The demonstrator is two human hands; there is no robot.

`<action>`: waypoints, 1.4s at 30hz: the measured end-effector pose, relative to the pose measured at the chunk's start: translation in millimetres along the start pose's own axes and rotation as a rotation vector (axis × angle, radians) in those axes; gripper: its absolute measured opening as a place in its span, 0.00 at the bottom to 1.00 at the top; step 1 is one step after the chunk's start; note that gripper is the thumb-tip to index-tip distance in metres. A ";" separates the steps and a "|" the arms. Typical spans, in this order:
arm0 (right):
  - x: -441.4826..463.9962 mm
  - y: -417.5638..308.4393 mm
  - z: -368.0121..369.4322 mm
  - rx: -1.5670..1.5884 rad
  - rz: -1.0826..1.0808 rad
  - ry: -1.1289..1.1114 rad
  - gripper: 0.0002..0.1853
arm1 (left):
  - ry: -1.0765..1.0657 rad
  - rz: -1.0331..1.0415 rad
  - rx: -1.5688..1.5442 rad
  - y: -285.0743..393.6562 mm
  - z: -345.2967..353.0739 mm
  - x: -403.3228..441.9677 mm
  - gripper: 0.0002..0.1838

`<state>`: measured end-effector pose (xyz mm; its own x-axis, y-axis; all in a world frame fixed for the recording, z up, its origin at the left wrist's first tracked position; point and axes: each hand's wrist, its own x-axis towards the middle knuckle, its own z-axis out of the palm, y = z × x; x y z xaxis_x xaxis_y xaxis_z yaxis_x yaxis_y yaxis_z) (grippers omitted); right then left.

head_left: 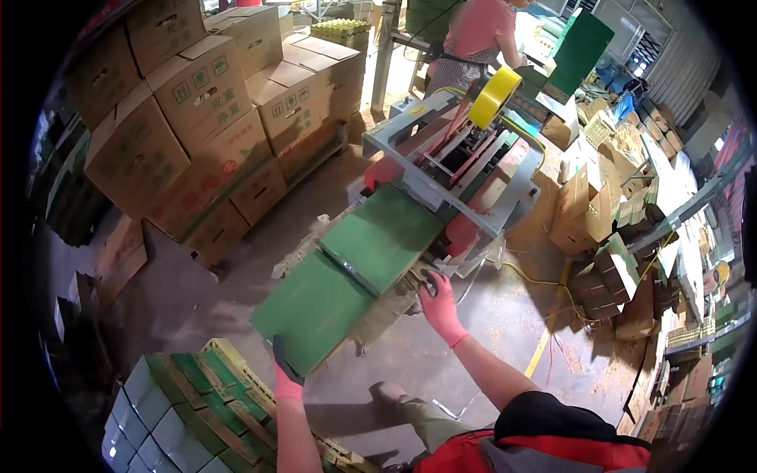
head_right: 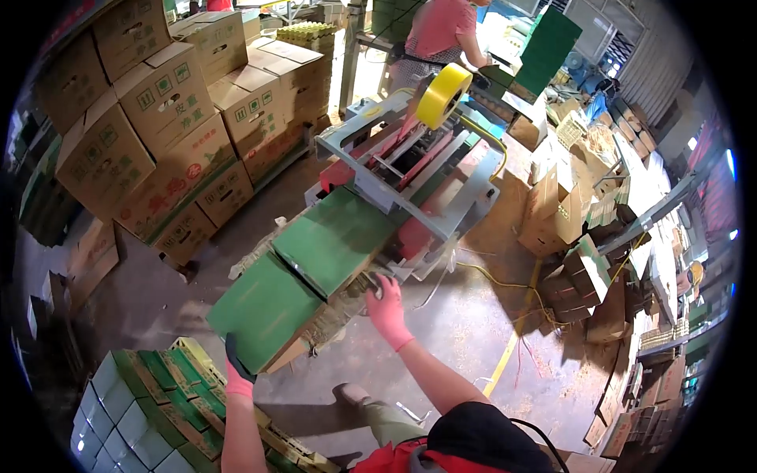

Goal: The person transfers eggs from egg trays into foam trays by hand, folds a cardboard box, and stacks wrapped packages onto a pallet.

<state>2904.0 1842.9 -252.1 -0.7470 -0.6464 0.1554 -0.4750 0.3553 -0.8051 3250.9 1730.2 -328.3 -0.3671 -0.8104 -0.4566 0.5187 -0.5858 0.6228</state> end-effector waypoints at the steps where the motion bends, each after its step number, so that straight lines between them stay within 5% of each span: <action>1: 7.0 8.8 -0.5 0.000 0.008 0.001 0.21 | 0.011 -0.013 -0.043 7.3 -0.8 -5.8 0.27; 4: 33.5 52.2 13.4 0.183 0.139 0.041 0.24 | -0.025 -0.001 0.006 25.6 -19.4 -18.5 0.26; 6: 49.4 46.4 10.0 0.831 0.607 -0.034 0.27 | 0.004 0.047 0.078 24.7 -52.8 -15.8 0.24; 11: 72.9 42.6 14.0 1.028 1.055 -0.379 0.46 | 0.083 0.006 -0.003 40.0 -111.2 -33.7 0.22; 15: 56.6 15.2 13.7 0.820 0.973 -0.599 0.55 | 0.229 0.055 -0.039 49.9 -132.9 -65.1 0.23; 18: 61.8 15.8 44.0 1.304 1.056 -0.522 0.37 | 0.289 0.069 -0.047 49.0 -157.2 -88.9 0.22; 21: 52.3 3.9 64.6 1.400 0.867 -0.550 0.33 | 0.371 0.090 -0.033 35.8 -212.9 -96.5 0.20; 25: 38.0 28.2 87.0 1.407 0.629 -0.310 0.33 | 0.440 0.089 -0.165 44.8 -167.2 -120.5 0.19; 29: 12.7 12.3 65.2 1.214 0.826 -0.552 0.34 | 0.436 0.024 -0.236 83.0 -129.4 -195.7 0.23; 32: -63.1 -63.5 70.3 1.049 0.869 -0.322 0.31 | 0.421 0.038 -0.281 109.9 -137.1 -288.2 0.22; 34: -114.6 -78.2 73.7 1.160 0.584 -0.462 0.30 | 0.364 0.046 -0.345 115.8 -150.7 -356.9 0.22; 36: -162.6 -128.4 77.8 1.191 0.819 -0.497 0.31 | 0.458 0.107 -0.365 120.1 -160.6 -434.4 0.24; 40: -272.4 -174.6 116.6 1.428 0.712 -1.175 0.32 | 0.497 0.323 -0.424 106.2 -191.7 -602.4 0.26; 42: -360.7 -230.7 128.7 1.434 0.793 -1.220 0.31 | 0.547 0.448 -0.447 96.2 -218.7 -687.4 0.26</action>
<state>3342.9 1907.2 -196.0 0.3620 -0.8898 -0.2778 0.8173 0.4463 -0.3644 3722.0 2232.8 -93.5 0.3132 -0.7802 -0.5415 0.8259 -0.0576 0.5609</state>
